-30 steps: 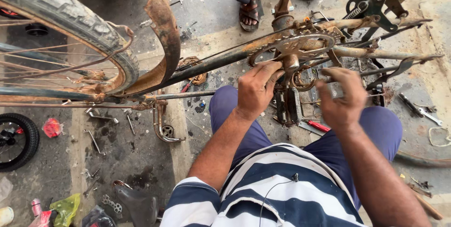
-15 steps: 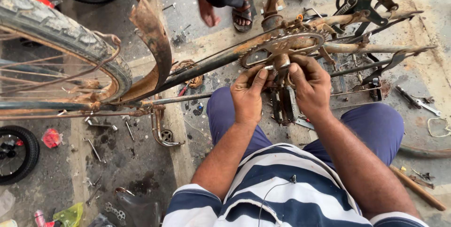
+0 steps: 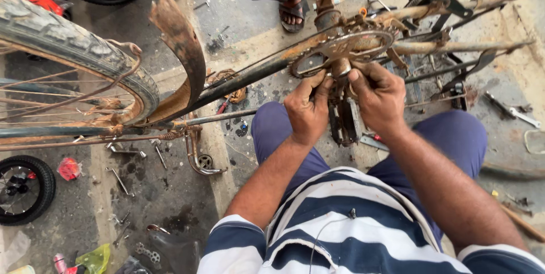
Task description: The person uses a hammer and a metal bar to strike and loosen parts of a bicycle's crankset and frame. They repeatedly hit the crank arm and frame junction, then remove the crank arm and inspect the chainring area.
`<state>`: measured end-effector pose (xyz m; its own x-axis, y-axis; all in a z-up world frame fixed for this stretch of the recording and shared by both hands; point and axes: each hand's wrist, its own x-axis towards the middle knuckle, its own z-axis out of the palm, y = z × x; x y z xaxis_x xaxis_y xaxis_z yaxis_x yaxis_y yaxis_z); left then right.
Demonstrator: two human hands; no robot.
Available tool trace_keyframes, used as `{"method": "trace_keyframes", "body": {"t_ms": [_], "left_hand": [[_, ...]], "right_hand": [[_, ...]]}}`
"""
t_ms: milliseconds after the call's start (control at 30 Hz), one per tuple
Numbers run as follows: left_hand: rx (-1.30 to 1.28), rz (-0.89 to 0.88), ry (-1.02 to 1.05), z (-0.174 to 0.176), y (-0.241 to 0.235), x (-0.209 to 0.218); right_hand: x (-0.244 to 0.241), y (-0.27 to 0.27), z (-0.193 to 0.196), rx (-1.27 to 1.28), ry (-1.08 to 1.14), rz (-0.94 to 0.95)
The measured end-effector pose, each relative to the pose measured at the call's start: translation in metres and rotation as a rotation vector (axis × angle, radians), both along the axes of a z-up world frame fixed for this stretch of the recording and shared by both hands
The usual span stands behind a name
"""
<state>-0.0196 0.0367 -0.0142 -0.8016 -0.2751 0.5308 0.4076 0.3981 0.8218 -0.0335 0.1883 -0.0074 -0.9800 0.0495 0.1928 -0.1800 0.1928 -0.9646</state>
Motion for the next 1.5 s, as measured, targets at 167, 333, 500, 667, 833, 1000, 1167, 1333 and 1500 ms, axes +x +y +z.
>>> {"method": "trace_keyframes", "body": {"t_ms": [167,333,500,667,833,1000,1167,1333,1500], "left_hand": [[0.099,-0.138,-0.243,-0.021,-0.018,0.023],[-0.117,-0.124,-0.417,-0.1,-0.068,0.019],[-0.435,-0.115,-0.719,-0.219,-0.116,-0.049],[-0.816,-0.161,-0.359,-0.309,-0.119,-0.164],[-0.817,-0.286,-0.726,-0.374,-0.076,-0.246],[-0.894,-0.337,-0.915,-0.434,-0.039,-0.272],[-0.911,-0.337,-1.009,-0.464,-0.033,-0.3],[-0.818,-0.4,-1.071,-0.473,0.001,-0.267],[-0.58,-0.411,-1.114,-0.447,0.017,-0.227]], "right_hand": [[-0.011,0.044,-0.03,0.382,0.478,-0.079],[-0.067,0.104,-0.057,0.334,0.514,-0.434],[-0.094,0.111,-0.075,0.293,0.474,-0.33],[-0.101,0.103,-0.091,0.451,0.394,-0.451],[-0.108,0.102,-0.085,0.508,0.313,-0.496],[-0.105,0.101,-0.087,0.436,0.308,-0.491],[-0.111,0.105,-0.072,0.464,0.35,-0.466],[-0.108,0.107,-0.079,0.471,0.342,-0.462],[-0.111,0.11,-0.085,0.464,0.364,-0.463]]}}
